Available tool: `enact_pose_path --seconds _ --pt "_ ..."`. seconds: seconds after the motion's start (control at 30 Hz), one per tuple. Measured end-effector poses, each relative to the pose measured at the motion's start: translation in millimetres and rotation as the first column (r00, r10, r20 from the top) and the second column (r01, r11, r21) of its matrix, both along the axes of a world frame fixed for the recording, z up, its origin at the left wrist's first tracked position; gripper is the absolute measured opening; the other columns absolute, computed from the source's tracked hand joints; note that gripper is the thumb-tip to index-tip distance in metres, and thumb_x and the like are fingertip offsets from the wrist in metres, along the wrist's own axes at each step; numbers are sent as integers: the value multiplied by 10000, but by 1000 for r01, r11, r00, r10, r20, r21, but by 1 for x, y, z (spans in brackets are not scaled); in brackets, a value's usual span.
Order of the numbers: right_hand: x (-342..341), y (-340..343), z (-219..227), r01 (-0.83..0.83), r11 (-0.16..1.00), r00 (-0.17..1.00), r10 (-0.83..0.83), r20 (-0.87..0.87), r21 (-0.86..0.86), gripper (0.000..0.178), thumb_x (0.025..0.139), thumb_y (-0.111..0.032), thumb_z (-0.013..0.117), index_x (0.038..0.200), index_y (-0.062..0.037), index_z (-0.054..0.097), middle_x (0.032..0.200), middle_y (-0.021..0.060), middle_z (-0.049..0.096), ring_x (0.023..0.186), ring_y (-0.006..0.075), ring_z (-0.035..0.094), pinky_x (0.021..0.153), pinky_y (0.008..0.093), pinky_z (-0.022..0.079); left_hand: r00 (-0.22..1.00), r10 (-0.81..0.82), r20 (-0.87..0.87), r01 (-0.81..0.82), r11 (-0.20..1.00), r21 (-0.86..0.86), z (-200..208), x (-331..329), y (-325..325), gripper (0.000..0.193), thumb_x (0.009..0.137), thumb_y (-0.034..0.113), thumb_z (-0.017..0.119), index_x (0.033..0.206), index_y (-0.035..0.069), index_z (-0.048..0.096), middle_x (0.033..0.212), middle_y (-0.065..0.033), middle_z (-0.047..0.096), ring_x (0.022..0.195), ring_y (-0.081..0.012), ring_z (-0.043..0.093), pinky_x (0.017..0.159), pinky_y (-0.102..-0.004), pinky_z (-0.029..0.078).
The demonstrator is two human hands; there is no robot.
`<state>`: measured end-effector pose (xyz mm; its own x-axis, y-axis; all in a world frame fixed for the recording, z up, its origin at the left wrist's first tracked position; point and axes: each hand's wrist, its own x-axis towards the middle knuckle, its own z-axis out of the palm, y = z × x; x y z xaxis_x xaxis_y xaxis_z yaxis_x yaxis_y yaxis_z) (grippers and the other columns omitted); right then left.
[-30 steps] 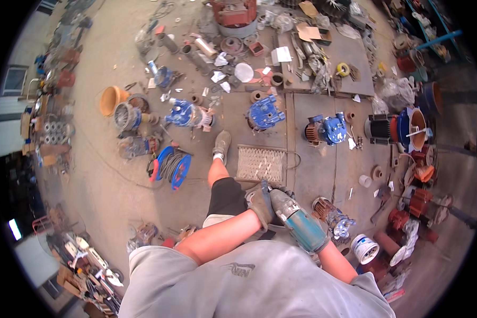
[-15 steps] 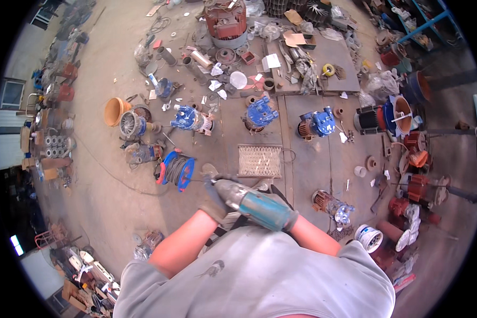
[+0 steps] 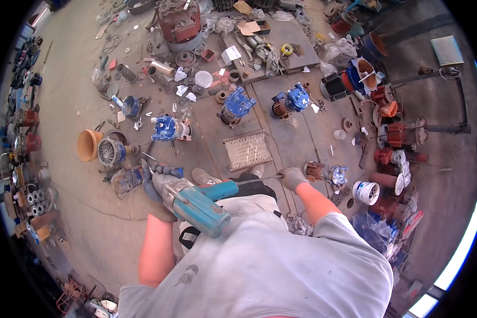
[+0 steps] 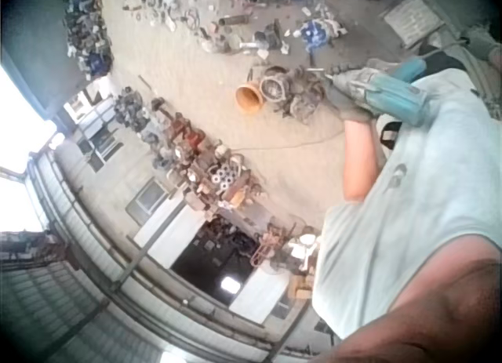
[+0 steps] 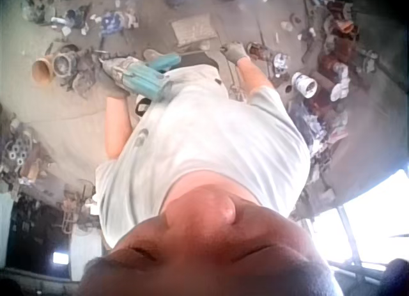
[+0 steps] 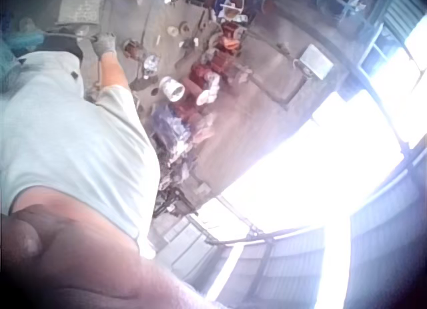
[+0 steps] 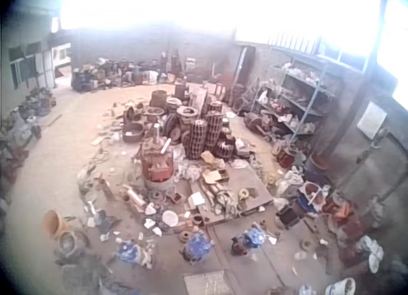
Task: The person uses a handheld angle grinder to grind the surface of several blue-painted metal motor housings in a workshop. They move from one part to another, repositioning the parts on the floor and adjusting their stance to access different areas for grinding.
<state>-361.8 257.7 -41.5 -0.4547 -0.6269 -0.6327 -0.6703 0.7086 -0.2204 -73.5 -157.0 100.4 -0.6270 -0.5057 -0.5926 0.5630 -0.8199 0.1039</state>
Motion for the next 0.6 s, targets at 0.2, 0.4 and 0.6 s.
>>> enact_pose_path --seconds 0.2,0.4,0.6 --pt "28 205 -5 377 735 925 -330 -188 564 402 987 -418 592 1165 -138 819 1239 187 757 1161 386 718 1026 469 540 995 -79 -69 83 995 47 -29 -5 -10 460 1044 524 607 850 110 648 838 -60 665 841 -236 646 888 -423 555" --pt "114 32 46 522 626 483 -777 404 579 350 1071 -324 566 1114 -47 775 1017 160 807 842 278 791 743 403 618 983 -186 0 186 983 -11 -31 20 -24 499 1033 562 576 875 96 659 841 -83 657 857 -255 637 896 -448 549" --pt "135 35 12 764 599 527 -793 304 238 386 1073 -365 586 1108 -19 755 898 120 801 731 203 770 645 350 587 986 -166 25 167 977 -134 -44 58 -49 435 1039 528 578 908 120 652 874 -60 674 879 -257 647 897 -463 563"
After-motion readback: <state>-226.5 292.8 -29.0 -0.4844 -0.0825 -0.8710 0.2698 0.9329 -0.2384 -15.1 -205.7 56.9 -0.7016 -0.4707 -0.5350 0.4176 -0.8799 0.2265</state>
